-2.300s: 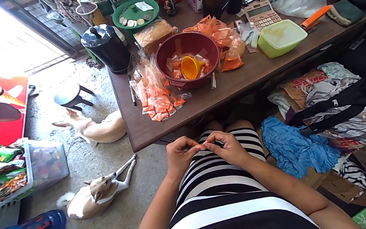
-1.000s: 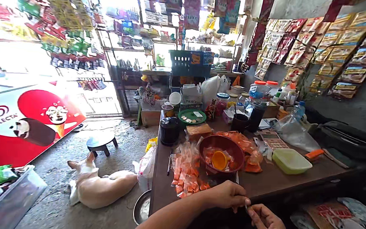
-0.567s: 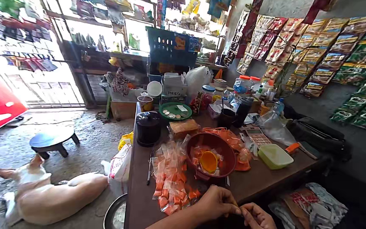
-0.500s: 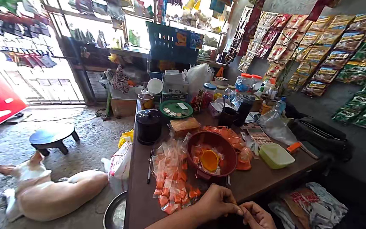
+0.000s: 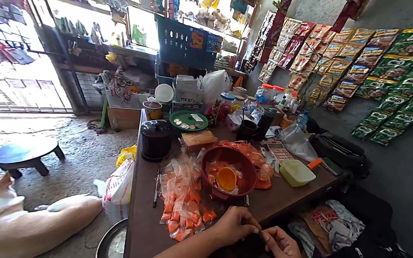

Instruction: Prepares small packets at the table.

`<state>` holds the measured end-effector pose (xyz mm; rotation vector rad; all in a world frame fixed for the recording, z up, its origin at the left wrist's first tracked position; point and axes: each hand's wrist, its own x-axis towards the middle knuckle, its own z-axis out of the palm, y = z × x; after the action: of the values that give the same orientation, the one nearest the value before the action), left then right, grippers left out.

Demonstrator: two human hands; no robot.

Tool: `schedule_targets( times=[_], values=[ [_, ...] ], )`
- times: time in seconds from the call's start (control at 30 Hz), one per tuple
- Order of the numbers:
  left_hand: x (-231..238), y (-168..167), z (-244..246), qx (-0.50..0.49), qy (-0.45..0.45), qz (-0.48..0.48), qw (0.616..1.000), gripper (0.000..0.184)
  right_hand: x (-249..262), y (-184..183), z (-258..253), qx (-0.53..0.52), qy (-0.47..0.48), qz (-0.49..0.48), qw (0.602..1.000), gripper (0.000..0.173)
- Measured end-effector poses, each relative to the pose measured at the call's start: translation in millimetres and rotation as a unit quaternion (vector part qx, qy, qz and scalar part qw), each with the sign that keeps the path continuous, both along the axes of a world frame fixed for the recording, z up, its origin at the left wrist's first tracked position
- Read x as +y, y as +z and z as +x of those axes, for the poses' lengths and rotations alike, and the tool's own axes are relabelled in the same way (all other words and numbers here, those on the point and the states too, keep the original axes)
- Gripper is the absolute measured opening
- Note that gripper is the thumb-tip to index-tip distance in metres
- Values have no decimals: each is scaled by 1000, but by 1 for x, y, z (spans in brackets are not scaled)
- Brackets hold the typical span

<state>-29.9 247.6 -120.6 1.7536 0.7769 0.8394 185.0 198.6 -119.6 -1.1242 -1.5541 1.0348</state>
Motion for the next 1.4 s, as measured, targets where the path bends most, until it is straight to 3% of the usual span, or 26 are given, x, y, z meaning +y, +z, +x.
schedule_targets(
  times=[0.17,0.33,0.6,0.77,1.07,1.17,1.27,1.4],
  values=[
    [-6,8,-1,46,28,-4,999,24,-4,2,-2,1,8,-5,1000,11],
    [-5,6,-2,20,9,-2,1000,30,-6,3,-8,-2,14,5,1000,9],
    [-2,6,-1,-21,-30,-30,999,12,-3,-2,0,21,-6,2,1000,12],
    [-2,5,-2,0,-41,-90,995,18,-5,-1,-2,25,-13,-6,1000,12],
    [-9,15,2,77,21,-96,992,24,-7,-2,1,24,-6,-12,1000,13],
    [-8,13,-1,55,49,-83,994,27,-1,-9,1,17,12,14,1000,8],
    [-11,17,-2,6,16,-72,997,19,-2,-4,1,7,21,24,999,10],
    [-11,19,1,-10,-11,-130,991,17,-5,1,5,39,12,-14,999,10]
  ],
)
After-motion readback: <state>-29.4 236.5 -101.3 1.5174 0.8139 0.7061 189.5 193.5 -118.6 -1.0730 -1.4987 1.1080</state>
